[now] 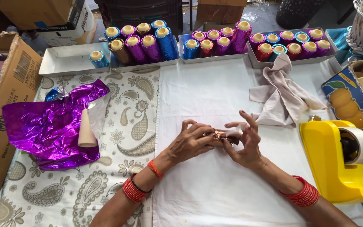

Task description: Wrapping a cylindrical spool with decorative foil paper.

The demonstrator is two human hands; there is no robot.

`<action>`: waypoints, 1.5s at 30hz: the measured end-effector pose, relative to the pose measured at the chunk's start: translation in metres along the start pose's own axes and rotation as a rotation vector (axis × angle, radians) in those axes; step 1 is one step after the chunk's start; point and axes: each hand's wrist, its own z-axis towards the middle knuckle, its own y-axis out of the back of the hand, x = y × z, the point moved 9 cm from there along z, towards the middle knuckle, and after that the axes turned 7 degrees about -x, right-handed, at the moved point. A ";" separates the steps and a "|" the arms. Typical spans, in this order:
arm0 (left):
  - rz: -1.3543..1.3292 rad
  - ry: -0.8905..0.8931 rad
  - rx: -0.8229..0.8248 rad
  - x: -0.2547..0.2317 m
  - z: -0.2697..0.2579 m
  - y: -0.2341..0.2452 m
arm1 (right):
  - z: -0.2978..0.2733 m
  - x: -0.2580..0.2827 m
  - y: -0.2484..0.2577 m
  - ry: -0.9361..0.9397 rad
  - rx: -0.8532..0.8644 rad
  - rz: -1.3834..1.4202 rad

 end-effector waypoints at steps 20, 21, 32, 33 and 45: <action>-0.041 0.176 0.035 0.023 0.015 -0.003 | 0.029 -0.009 0.033 -0.506 0.059 0.264; -0.066 0.218 0.064 0.027 0.016 -0.005 | 0.027 -0.012 0.034 -0.529 0.046 0.244; -0.136 0.305 0.056 0.033 0.010 -0.007 | 0.063 0.022 0.030 -0.313 0.123 -0.343; -0.143 0.304 0.063 0.033 0.009 -0.009 | 0.062 0.022 0.027 -0.300 0.148 -0.373; -0.123 0.265 0.028 0.029 0.006 -0.010 | 0.059 0.016 0.006 -0.194 0.315 -0.572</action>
